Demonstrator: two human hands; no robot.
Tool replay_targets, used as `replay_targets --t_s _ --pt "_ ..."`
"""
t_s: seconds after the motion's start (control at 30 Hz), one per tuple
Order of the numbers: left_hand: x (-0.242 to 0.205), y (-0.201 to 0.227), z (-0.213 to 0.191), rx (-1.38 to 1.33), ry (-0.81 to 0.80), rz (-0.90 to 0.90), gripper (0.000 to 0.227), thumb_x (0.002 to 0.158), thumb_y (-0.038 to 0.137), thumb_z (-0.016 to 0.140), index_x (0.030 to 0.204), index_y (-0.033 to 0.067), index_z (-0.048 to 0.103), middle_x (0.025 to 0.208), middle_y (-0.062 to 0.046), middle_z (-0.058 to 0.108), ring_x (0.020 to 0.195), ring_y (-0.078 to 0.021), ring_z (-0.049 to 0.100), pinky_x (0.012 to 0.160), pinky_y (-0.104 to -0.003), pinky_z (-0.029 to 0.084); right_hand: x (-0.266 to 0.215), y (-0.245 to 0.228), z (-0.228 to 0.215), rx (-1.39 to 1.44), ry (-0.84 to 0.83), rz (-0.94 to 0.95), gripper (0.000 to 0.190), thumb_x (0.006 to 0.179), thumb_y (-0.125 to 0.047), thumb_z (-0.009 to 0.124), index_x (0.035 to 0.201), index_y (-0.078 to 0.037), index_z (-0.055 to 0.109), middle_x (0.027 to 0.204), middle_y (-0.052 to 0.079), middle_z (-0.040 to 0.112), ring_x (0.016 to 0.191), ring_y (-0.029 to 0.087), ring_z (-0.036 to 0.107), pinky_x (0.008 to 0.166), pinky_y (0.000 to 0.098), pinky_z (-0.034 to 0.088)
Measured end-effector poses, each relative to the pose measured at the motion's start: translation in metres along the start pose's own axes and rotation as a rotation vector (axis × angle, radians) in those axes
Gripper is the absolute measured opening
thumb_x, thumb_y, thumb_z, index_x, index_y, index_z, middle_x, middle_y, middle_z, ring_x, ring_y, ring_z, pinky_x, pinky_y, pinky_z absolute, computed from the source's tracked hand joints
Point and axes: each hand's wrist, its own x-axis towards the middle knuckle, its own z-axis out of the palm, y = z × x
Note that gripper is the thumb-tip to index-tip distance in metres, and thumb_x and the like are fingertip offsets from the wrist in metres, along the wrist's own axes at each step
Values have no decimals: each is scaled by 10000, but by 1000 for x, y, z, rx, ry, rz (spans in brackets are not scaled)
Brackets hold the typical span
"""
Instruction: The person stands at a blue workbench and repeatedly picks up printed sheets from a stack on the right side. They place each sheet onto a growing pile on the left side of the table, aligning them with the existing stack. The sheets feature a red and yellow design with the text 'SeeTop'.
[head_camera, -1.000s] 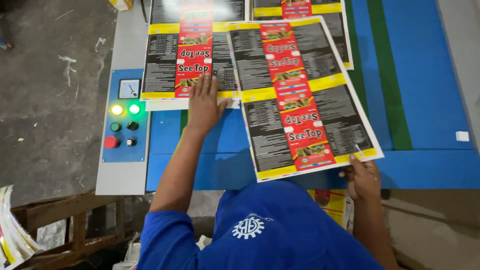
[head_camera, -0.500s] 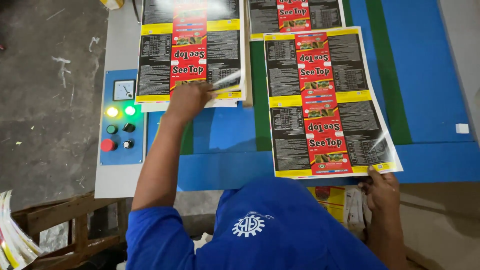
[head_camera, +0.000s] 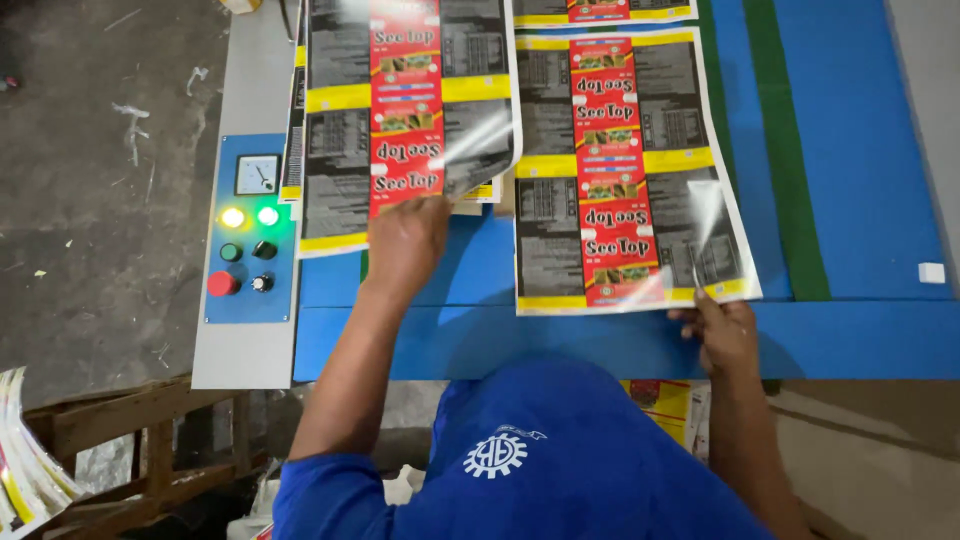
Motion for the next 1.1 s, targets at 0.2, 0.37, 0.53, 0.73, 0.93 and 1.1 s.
replay_targets --t_s 0.2,0.37,0.53,0.73,0.93,1.1 --pt "-14 16 -2 -89 -7 -35 120 961 177 663 866 104 669 810 -117 711 729 -330 701 605 -489 529 51 -21 27 173 -62 11 233 1076 -174 589 1268 -44 570 1043 71 723 816 176 718 560 286 490" --pt "-27 34 -16 -240 -38 -81 117 950 189 691 962 78 725 913 -142 736 815 -356 709 685 -495 553 27 -26 36 128 -48 65 460 1010 -164 587 1453 -96 484 1093 129 736 839 189 723 588 289 513" --pt "-46 74 17 -409 25 62 200 933 183 710 1098 77 747 1089 -144 747 927 -336 728 776 -451 588 -10 -20 64 -28 -145 124 524 991 -186 615 1491 -66 517 1152 135 742 838 186 696 595 284 494" --pt "-50 133 49 -404 -148 262 201 916 224 690 1028 63 732 1195 -124 724 1120 -329 706 944 -459 576 -36 -18 100 -76 -549 67 386 986 -246 597 1313 -40 595 1123 47 752 853 176 729 577 272 533" --pt "-22 112 32 -377 -8 384 391 807 361 717 1036 44 725 1134 -164 718 1076 -330 655 899 -523 515 -31 -4 68 102 -316 66 220 1024 -199 596 1174 -40 621 952 83 727 741 182 699 523 294 504" --pt "-2 10 70 -183 -113 74 207 941 222 710 1066 58 722 1184 -167 711 1122 -346 663 968 -464 549 -39 -6 27 176 -126 -22 162 1067 -160 585 1151 -28 626 932 96 720 705 162 672 524 289 489"
